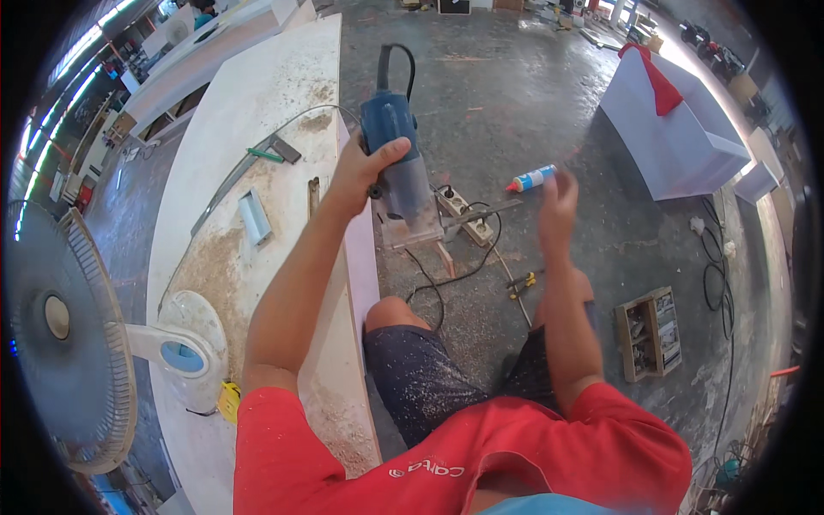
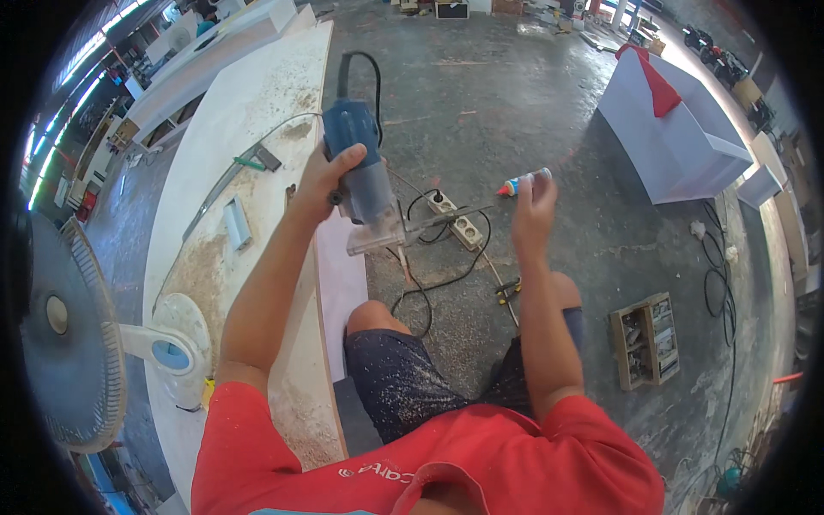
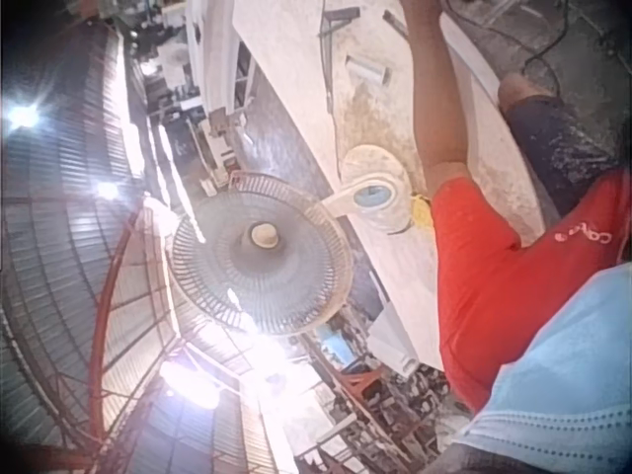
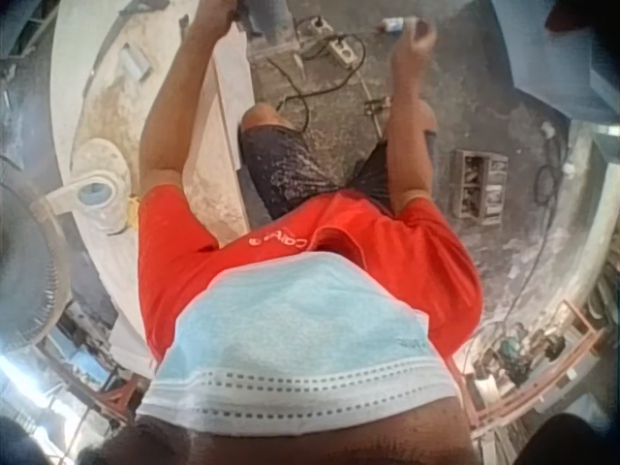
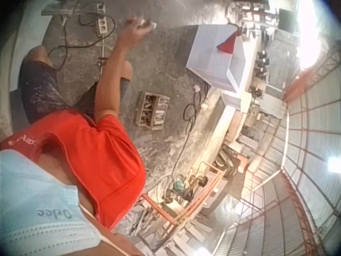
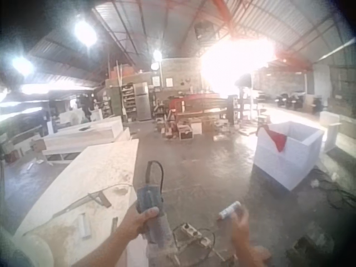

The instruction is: The person uses a power trimmer to cut grooves into a piece of white wood, then uses pliers to remove small remaining wood pieces from the grooves.

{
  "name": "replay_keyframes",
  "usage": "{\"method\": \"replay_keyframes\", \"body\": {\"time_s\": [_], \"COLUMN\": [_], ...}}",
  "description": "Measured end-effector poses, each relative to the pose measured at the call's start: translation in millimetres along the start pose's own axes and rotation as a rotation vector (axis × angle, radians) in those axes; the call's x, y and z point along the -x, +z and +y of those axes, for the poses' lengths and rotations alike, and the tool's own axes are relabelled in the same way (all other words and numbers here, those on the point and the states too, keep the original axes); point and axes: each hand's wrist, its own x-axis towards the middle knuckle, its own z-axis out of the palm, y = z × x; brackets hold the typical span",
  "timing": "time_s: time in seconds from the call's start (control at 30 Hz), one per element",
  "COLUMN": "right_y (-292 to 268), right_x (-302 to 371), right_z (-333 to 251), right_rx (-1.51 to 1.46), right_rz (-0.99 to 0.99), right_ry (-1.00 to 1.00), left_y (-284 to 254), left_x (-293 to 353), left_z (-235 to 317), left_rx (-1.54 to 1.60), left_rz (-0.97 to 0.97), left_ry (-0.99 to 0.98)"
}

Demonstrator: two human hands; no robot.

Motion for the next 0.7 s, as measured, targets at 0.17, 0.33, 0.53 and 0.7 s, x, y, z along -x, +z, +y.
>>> {"method": "replay_keyframes", "body": {"time_s": [0.17,0.33,0.53,0.7], "right_y": [62.6,153.0,199.8,224.5], "right_x": [-1.9,29.4,63.7,99.2], "right_z": [-167.1,-173.8,-170.6,-172.0], "right_rx": [0.235,-0.061,-0.363,-0.108], "right_rz": [-0.887,-1.089,-1.009,-0.752], "right_ry": [-0.345,-0.268,-0.034,-0.229], "left_y": [2.3,-29.3,-61.2,-105.6], "left_x": [1.7,0.9,2.0,5.8], "left_z": [41.2,65.4,73.5,67.9], "left_rx": [-0.181,-0.435,-0.182,-0.221], "left_rz": [0.033,0.013,-0.063,-0.065], "left_ry": [0.120,0.410,0.326,0.288]}}
